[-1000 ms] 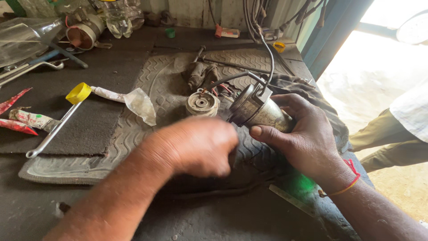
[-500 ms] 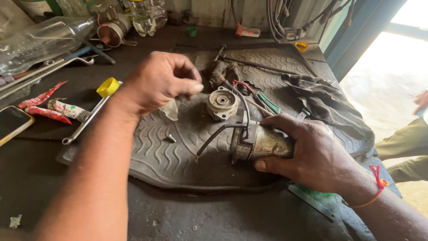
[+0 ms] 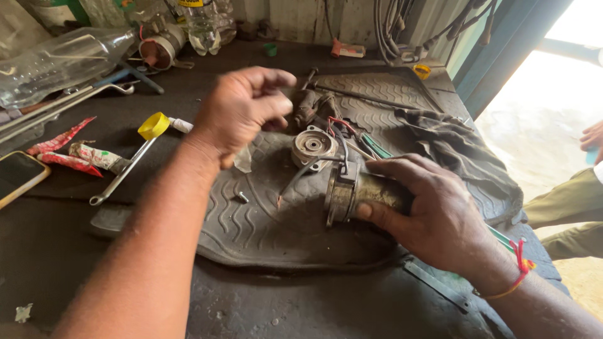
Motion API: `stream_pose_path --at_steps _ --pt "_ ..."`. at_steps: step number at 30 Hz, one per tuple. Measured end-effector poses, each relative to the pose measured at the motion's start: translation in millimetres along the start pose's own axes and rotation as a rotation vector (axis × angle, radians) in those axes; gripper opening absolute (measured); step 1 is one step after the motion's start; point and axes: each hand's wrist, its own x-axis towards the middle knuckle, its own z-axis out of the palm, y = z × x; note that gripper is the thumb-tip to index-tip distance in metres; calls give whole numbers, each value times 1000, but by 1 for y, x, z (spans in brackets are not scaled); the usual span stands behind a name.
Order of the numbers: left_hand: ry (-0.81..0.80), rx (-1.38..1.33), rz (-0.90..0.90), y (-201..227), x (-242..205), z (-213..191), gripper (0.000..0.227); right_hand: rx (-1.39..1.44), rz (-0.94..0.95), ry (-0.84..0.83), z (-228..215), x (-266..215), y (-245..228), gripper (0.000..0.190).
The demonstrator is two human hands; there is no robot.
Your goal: The person assembles a cylindrical electric motor by inserting the stator into the housing and securing it with screws. They use a screwdriver to tighten the screws and manipulate the wires to ensure proper connection.
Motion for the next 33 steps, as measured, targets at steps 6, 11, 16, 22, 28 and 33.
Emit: stream_pose_path --at_steps 6,11,16,22,28,33 --pt "207 -57 -2 1 -2 -27 13 50 -213 93 -9 -1 -37 29" --pt "258 -83 -20 -8 0 -30 10 4 -579 -18 4 29 -74 10" --pt "324 -113 39 -8 5 -37 10 -253 -600 -164 63 78 -106 7" --pt "357 -82 41 4 -1 -39 12 -294 -479 -295 98 88 -96 13" --pt "318 -100 80 12 -4 -30 10 -215 -545 -199 98 80 -93 15" --pt "319 -88 52 8 -4 -26 9 -218 -496 -263 97 82 -96 12"
